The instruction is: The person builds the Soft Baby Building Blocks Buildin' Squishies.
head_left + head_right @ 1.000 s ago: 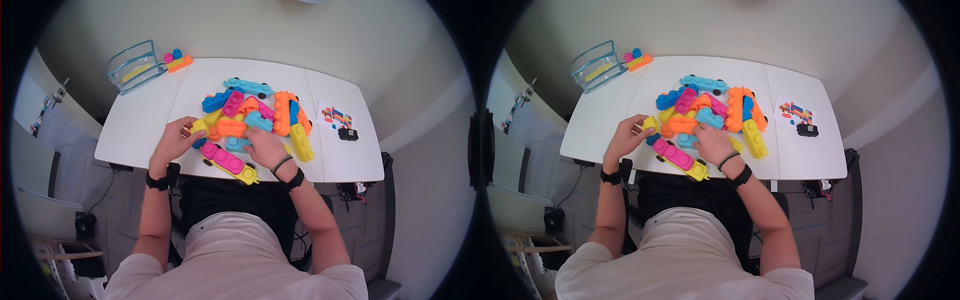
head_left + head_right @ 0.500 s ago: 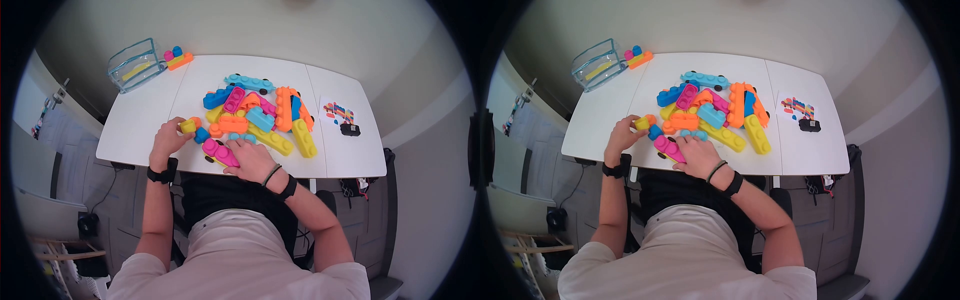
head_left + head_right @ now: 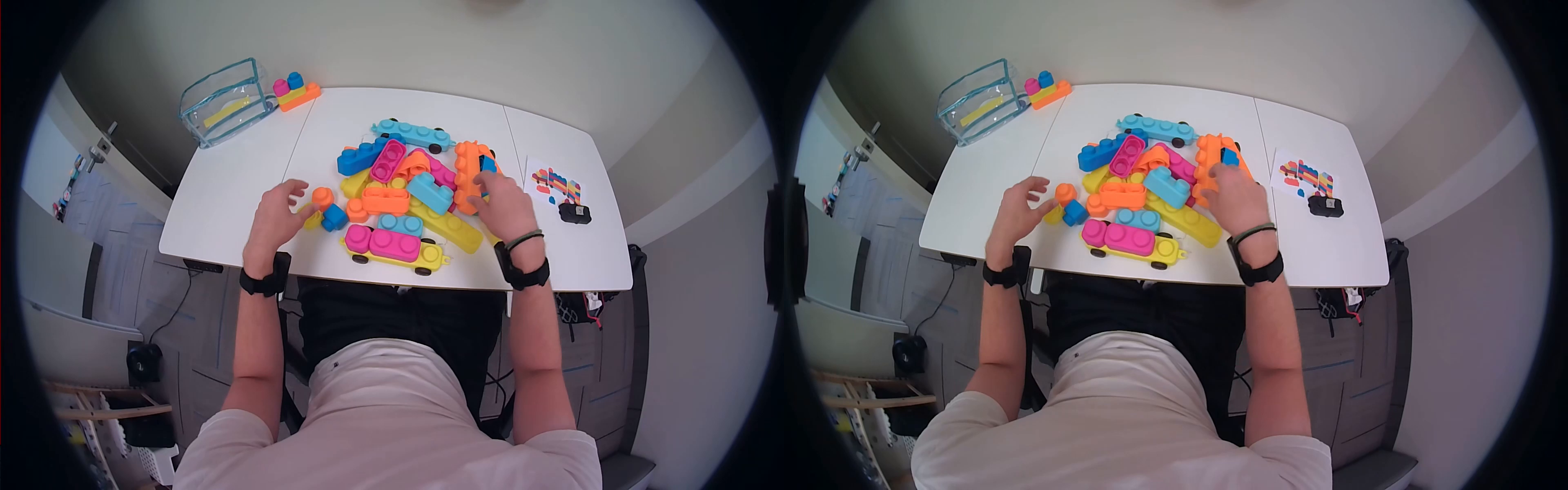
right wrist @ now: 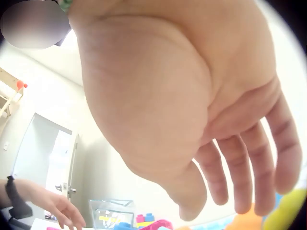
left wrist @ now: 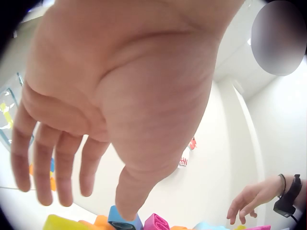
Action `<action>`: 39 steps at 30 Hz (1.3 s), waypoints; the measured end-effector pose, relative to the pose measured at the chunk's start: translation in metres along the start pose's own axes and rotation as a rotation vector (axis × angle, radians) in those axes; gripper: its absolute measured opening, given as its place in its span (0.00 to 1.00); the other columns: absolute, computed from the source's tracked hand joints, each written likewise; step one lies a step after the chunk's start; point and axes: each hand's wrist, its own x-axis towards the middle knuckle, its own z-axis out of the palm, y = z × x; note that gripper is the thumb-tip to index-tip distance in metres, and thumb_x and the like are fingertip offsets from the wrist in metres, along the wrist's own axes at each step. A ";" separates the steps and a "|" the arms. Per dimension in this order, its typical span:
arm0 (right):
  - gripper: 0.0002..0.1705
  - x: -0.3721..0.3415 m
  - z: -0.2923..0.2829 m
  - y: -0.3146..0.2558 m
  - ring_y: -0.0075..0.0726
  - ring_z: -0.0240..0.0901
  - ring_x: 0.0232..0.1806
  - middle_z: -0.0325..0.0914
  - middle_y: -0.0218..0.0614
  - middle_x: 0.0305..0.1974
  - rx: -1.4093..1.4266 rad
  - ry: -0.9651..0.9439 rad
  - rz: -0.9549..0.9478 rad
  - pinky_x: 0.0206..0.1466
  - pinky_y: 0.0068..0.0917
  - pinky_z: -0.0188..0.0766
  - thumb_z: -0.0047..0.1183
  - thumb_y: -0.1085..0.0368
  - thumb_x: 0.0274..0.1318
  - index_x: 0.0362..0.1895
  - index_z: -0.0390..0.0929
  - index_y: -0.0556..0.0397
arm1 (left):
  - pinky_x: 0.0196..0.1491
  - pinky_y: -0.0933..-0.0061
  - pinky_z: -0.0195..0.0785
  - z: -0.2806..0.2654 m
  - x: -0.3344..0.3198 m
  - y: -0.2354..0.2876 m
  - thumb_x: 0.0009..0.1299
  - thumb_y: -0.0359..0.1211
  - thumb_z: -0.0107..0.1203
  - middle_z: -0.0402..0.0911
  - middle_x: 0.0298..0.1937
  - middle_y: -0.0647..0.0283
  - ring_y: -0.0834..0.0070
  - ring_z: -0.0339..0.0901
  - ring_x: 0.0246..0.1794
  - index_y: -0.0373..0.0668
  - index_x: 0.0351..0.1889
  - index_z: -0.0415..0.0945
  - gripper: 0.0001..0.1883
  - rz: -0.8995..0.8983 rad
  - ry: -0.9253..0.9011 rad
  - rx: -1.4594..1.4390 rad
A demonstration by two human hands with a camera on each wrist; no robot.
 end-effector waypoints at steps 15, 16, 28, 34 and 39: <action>0.39 -0.051 0.059 -0.080 0.58 0.79 0.60 0.80 0.48 0.56 0.175 -0.115 -0.470 0.61 0.50 0.80 0.76 0.48 0.58 0.67 0.77 0.54 | 0.55 0.61 0.78 0.029 -0.018 0.057 0.50 0.29 0.86 0.87 0.53 0.59 0.60 0.84 0.54 0.45 0.58 0.86 0.34 0.640 -0.368 -0.055; 0.39 -0.055 0.067 -0.083 0.58 0.79 0.60 0.80 0.48 0.56 0.174 -0.112 -0.460 0.61 0.50 0.80 0.76 0.48 0.58 0.67 0.77 0.54 | 0.55 0.60 0.78 0.034 -0.017 0.055 0.50 0.28 0.85 0.87 0.52 0.58 0.58 0.84 0.53 0.44 0.57 0.85 0.34 0.583 -0.400 -0.028; 0.31 -0.039 0.079 -0.065 0.69 0.81 0.57 0.82 0.61 0.53 0.565 -0.221 -0.290 0.60 0.54 0.79 0.66 0.51 0.68 0.60 0.73 0.63 | 0.56 0.58 0.80 0.037 -0.009 0.057 0.53 0.21 0.79 0.87 0.50 0.53 0.52 0.85 0.52 0.39 0.51 0.83 0.27 0.498 -0.478 -0.057; 0.31 -0.040 0.047 -0.046 0.64 0.84 0.54 0.86 0.54 0.50 0.285 -0.193 -0.322 0.56 0.52 0.81 0.73 0.54 0.59 0.60 0.78 0.57 | 0.54 0.60 0.80 0.035 -0.007 0.054 0.53 0.24 0.80 0.87 0.49 0.53 0.53 0.85 0.51 0.39 0.52 0.83 0.27 0.474 -0.479 -0.021; 0.24 -0.048 0.031 -0.031 0.60 0.86 0.53 0.87 0.50 0.45 0.055 -0.173 -0.222 0.54 0.54 0.83 0.71 0.52 0.59 0.51 0.81 0.54 | 0.56 0.58 0.80 0.027 -0.009 0.054 0.54 0.27 0.80 0.88 0.51 0.53 0.51 0.85 0.53 0.40 0.52 0.83 0.27 0.439 -0.479 0.023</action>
